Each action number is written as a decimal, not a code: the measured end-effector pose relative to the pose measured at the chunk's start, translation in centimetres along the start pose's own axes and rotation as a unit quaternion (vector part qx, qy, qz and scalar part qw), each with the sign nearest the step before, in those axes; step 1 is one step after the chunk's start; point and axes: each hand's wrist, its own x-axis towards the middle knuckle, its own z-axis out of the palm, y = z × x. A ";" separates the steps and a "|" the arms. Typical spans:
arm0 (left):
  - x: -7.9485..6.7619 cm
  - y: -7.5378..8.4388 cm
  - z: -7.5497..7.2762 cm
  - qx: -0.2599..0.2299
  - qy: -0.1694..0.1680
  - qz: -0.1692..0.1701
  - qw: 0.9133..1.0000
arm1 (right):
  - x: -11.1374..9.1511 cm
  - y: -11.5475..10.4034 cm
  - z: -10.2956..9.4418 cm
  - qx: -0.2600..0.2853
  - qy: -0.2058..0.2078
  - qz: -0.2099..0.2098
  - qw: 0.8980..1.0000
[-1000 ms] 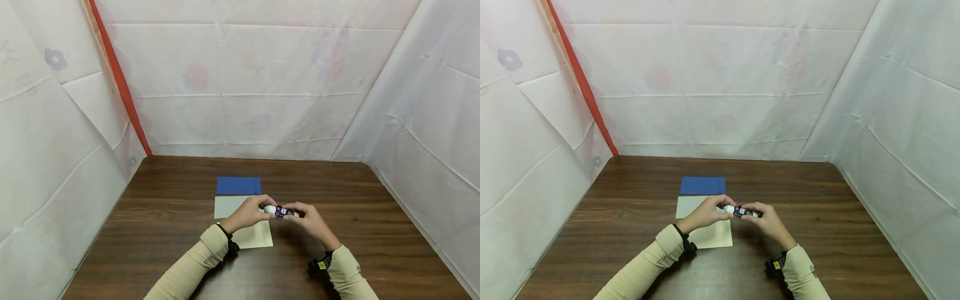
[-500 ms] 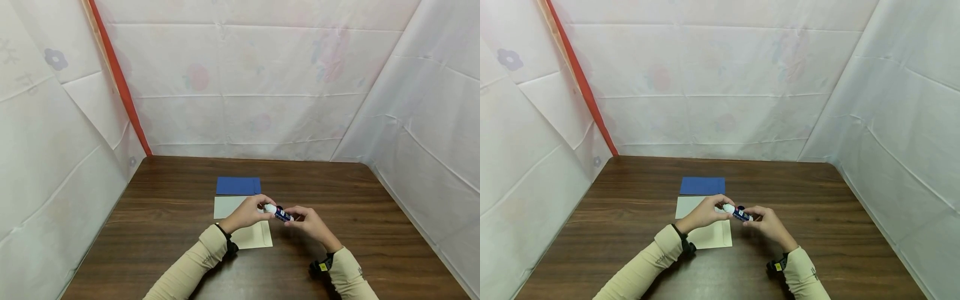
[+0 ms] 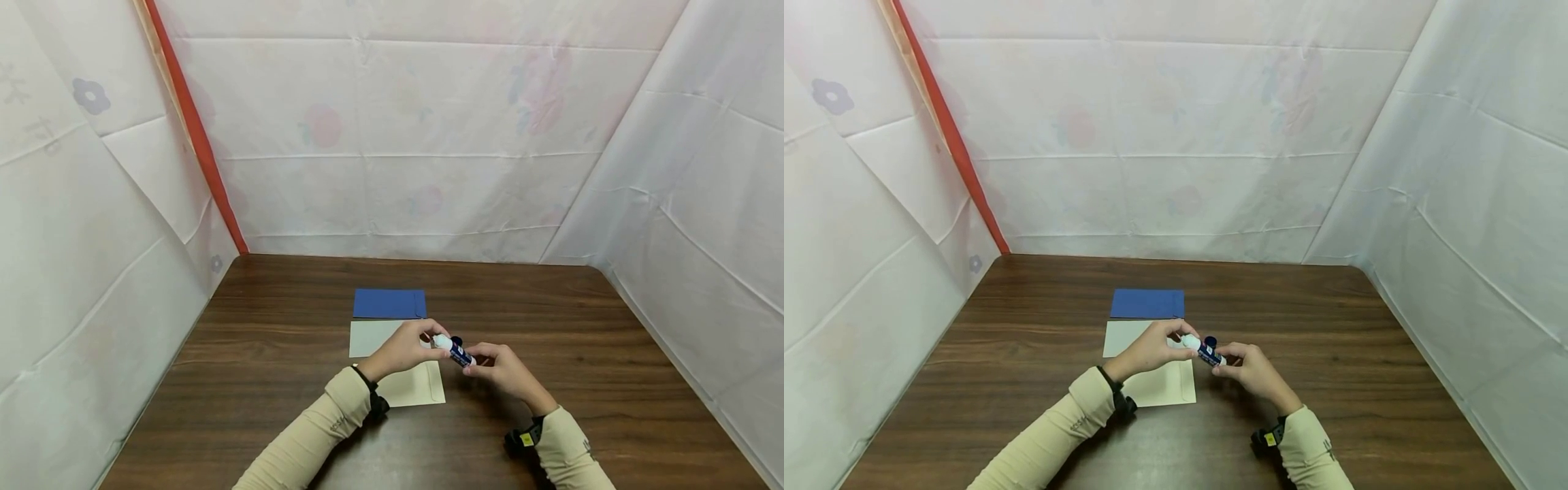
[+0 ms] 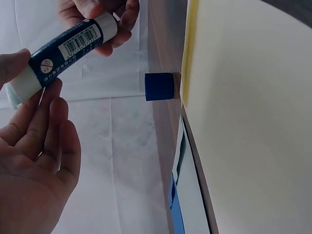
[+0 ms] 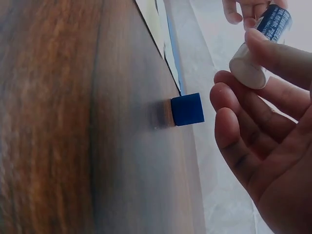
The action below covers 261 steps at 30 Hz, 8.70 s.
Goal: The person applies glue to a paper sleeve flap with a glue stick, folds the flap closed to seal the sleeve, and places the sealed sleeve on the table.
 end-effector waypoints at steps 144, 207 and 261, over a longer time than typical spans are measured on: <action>-0.1 0.0 -0.4 0.033 0.011 -0.032 0.999 | 1.9 -3.3 1.2 -0.021 0.038 -0.050 0.998; 4.4 -2.1 2.6 0.153 -0.105 -0.125 0.975 | 0.1 -0.6 -0.5 -0.028 0.119 0.014 0.992; 4.2 -2.3 2.9 0.197 -0.128 -0.115 0.965 | 0.1 0.1 -0.3 -0.012 0.105 0.025 0.994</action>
